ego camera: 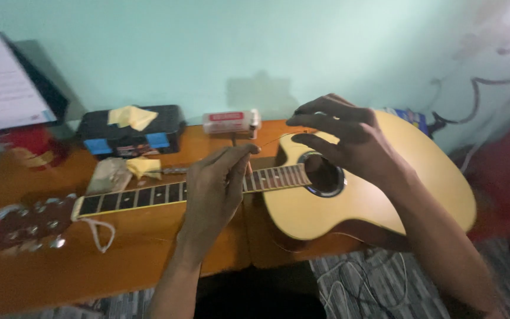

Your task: The person replaces a guitar string on an acoustic guitar. They thread the string through the bridge, pull it along the fretboard, and secure it at the headstock by winding it around the tuning peg.

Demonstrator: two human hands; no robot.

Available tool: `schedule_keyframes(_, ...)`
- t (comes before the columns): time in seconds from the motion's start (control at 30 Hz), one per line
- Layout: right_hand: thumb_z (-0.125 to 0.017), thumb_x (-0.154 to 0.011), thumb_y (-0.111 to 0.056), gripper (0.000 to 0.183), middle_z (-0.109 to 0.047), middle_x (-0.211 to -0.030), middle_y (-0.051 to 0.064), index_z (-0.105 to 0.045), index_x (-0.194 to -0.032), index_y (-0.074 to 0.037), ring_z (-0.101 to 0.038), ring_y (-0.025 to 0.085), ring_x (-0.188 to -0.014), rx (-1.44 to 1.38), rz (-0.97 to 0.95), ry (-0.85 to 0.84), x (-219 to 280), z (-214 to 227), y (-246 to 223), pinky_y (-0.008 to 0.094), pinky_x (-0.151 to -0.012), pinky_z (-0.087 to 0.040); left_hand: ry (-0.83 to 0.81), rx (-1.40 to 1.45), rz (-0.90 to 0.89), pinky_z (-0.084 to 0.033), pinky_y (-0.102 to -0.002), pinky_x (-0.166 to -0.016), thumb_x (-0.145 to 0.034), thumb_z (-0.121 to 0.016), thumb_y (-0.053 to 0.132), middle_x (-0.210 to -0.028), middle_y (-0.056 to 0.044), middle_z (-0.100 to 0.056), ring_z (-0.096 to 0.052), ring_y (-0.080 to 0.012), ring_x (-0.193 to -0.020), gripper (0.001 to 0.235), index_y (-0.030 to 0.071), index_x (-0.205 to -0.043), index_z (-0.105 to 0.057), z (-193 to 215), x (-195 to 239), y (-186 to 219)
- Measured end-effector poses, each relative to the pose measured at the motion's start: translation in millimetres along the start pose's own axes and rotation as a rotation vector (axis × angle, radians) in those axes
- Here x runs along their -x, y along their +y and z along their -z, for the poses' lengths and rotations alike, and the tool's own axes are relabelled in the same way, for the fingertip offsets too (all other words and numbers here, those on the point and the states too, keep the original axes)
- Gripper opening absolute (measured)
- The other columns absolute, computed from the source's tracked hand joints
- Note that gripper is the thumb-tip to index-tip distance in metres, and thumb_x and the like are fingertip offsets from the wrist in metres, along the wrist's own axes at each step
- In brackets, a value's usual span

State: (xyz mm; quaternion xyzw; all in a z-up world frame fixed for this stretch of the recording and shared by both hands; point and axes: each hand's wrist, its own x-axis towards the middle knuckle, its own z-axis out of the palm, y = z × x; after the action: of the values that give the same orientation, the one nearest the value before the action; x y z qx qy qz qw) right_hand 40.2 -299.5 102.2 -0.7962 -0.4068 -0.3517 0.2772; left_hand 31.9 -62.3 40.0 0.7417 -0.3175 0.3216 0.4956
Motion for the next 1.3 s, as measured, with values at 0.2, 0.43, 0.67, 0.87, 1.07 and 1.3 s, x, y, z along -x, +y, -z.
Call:
schedule_keyframes(0.2, -0.069, -0.098, -0.007, 0.010, -0.072, -0.093, 0.018, -0.078, -0.102, -0.004, -0.072, 0.037, -0.081, 0.030, -0.054, -0.091, 52, 37, 26, 0.044, -0.072, -0.059, -0.185, -0.051, -0.060, -0.051, -0.036, -0.048, -0.107, -0.050, 0.019, -0.066, -0.010, -0.069, -0.064, -0.0295, -0.052, 0.028, 0.008, -0.106, -0.076, -62, -11, 3)
schedule_keyframes(0.43, -0.071, -0.093, -0.002, 0.012, -0.074, -0.089, 0.016, -0.079, -0.101, -0.007, -0.072, 0.035, -0.078, 0.018, -0.360, -0.154, 110, 84, 53, 0.043, -0.071, -0.055, -0.384, -0.077, -0.099, -0.060, -0.042, -0.063, -0.104, -0.054, 0.020, -0.086, -0.009, -0.074, -0.075, -0.0320, -0.078, 0.023, 0.013, -0.110, -0.075, -151, -19, -7)
schedule_keyframes(0.67, -0.074, -0.088, -0.003, 0.014, -0.078, -0.092, 0.014, -0.081, -0.099, -0.009, -0.075, 0.032, -0.077, 0.062, -0.561, -0.150, 166, 104, 87, 0.039, -0.065, -0.058, -0.718, -0.258, 0.006, -0.062, -0.053, -0.081, -0.104, -0.051, 0.042, -0.108, 0.003, -0.073, -0.077, -0.0257, -0.094, 0.028, 0.028, -0.116, -0.071, -247, -26, -4)
schedule_keyframes(0.87, -0.077, -0.087, -0.004, 0.018, -0.079, -0.095, 0.018, -0.081, -0.104, -0.002, -0.077, 0.031, -0.082, 0.041, -0.640, -0.139, 197, 96, 118, 0.036, -0.068, -0.061, -0.731, -0.285, -0.072, -0.064, -0.052, -0.072, -0.098, -0.065, 0.028, -0.094, -0.001, -0.075, -0.077, -0.0301, -0.084, 0.015, 0.019, -0.100, -0.077, -297, -37, -14)
schedule_keyframes(1.07, -0.073, -0.089, 0.006, 0.024, -0.072, -0.080, 0.006, -0.078, -0.107, -0.010, -0.074, 0.018, -0.079, -0.058, -0.996, 0.287, 231, 102, 135, 0.027, -0.071, -0.061, -0.690, -0.357, -0.089, -0.064, -0.048, -0.076, -0.100, -0.065, 0.024, -0.092, -0.005, -0.075, -0.077, -0.0287, -0.085, 0.015, 0.013, -0.101, -0.075, -321, -21, -46)
schedule_keyframes(1.3, -0.070, -0.087, 0.011, 0.029, -0.074, -0.082, 0.014, -0.075, -0.110, -0.005, -0.074, 0.018, -0.077, -0.235, -0.978, 0.381, 258, 97, 144, 0.024, -0.066, -0.060, -0.649, -0.292, -0.126, -0.064, -0.050, -0.076, -0.100, -0.065, 0.018, -0.091, -0.007, -0.074, -0.077, -0.0305, -0.083, 0.013, 0.009, -0.101, -0.074, -325, -20, -49)
